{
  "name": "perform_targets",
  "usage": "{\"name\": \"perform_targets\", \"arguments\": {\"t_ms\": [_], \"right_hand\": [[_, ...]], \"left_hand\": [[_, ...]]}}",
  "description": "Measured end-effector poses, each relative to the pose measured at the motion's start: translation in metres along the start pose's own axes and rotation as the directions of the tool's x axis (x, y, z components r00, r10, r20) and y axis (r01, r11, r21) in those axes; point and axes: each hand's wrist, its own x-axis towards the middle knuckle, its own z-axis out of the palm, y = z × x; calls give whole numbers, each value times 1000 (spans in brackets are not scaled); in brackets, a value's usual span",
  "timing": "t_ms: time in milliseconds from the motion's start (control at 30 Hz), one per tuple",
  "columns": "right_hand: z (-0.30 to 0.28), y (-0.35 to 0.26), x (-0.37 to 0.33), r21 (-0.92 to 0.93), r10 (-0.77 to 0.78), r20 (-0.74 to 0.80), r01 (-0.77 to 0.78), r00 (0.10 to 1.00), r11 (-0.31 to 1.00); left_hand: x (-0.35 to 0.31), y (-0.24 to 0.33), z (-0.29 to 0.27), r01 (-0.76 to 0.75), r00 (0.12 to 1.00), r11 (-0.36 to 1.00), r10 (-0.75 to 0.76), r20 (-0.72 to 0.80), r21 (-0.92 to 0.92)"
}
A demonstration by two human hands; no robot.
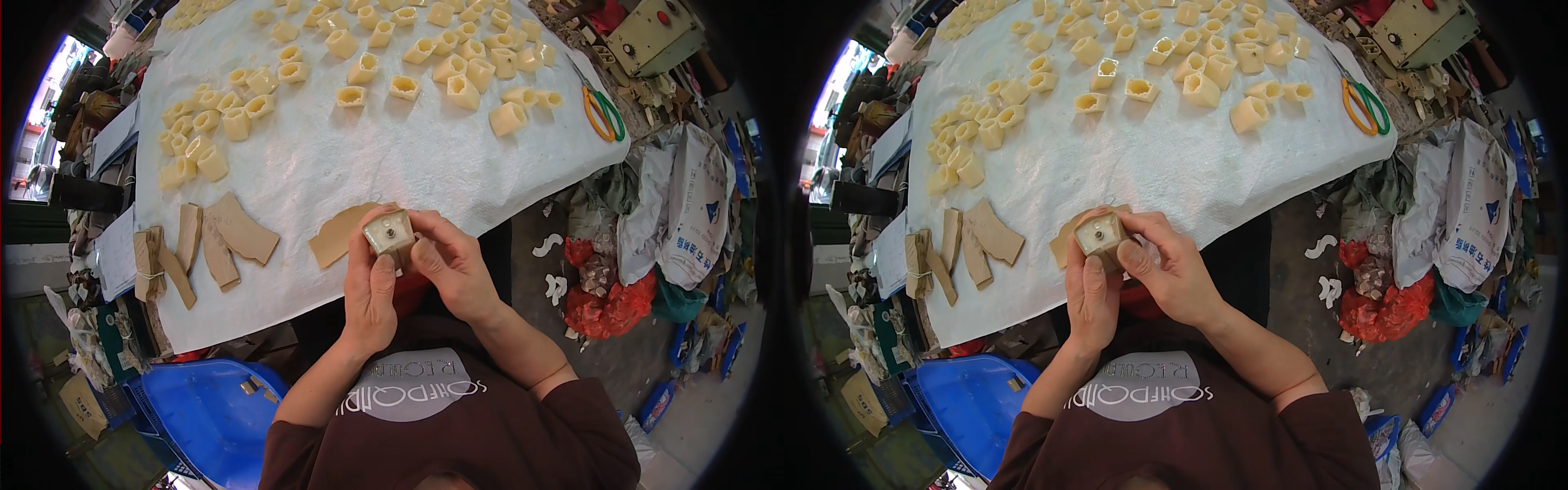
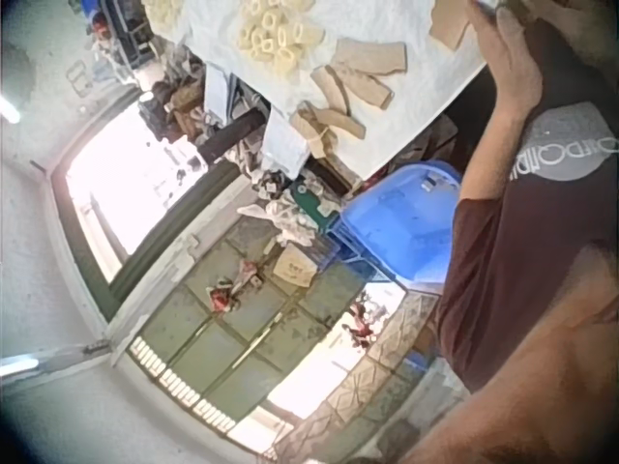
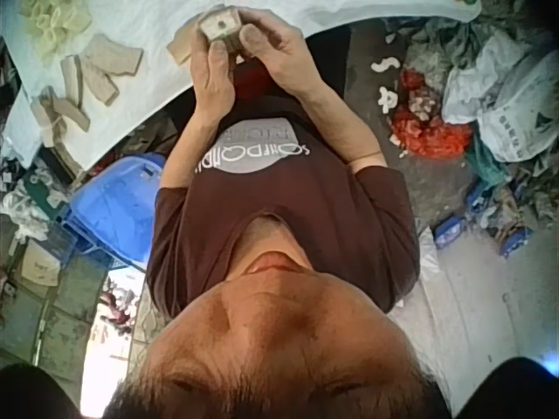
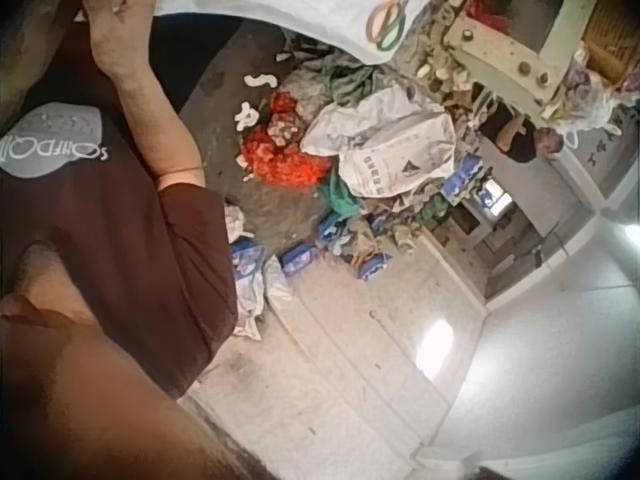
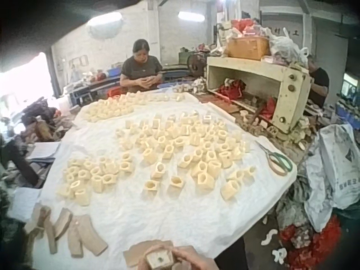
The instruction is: The person smooths the edges of small, hollow, yellow plastic components using a piece of sandpaper. They pick up each component from a white cloth-covered table, rub the sandpaper against the edges, and place the finished item back on the table. The process is repeated for multiple units.
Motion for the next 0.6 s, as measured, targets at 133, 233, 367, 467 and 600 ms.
{"name": "perform_targets", "arguments": {"t_ms": [133, 233, 367, 467, 600], "right_hand": [[0, -12, -3, 166, 170, 8, -169, 985, 971], [0, -15, -4, 206, 236, 5, -232, 972, 951], [4, 3, -3, 86, -18, -48, 22, 999, 996], [13, 5, -3, -105, -278, -53, 271, 959, 957], [8, 14, -5, -174, -261, -74, 245, 963, 954]], "left_hand": [[1, 10, 3, 119, 993, 981, -120, 2, -155], [3, 19, 9, 208, 976, 947, -219, -17, -244], [0, 6, 11, 94, 989, 990, -105, -100, -109], [-4, 7, 10, 106, 987, 967, -132, -96, -232], [-4, -1, 6, 162, 982, 962, -180, -65, -220]]}}
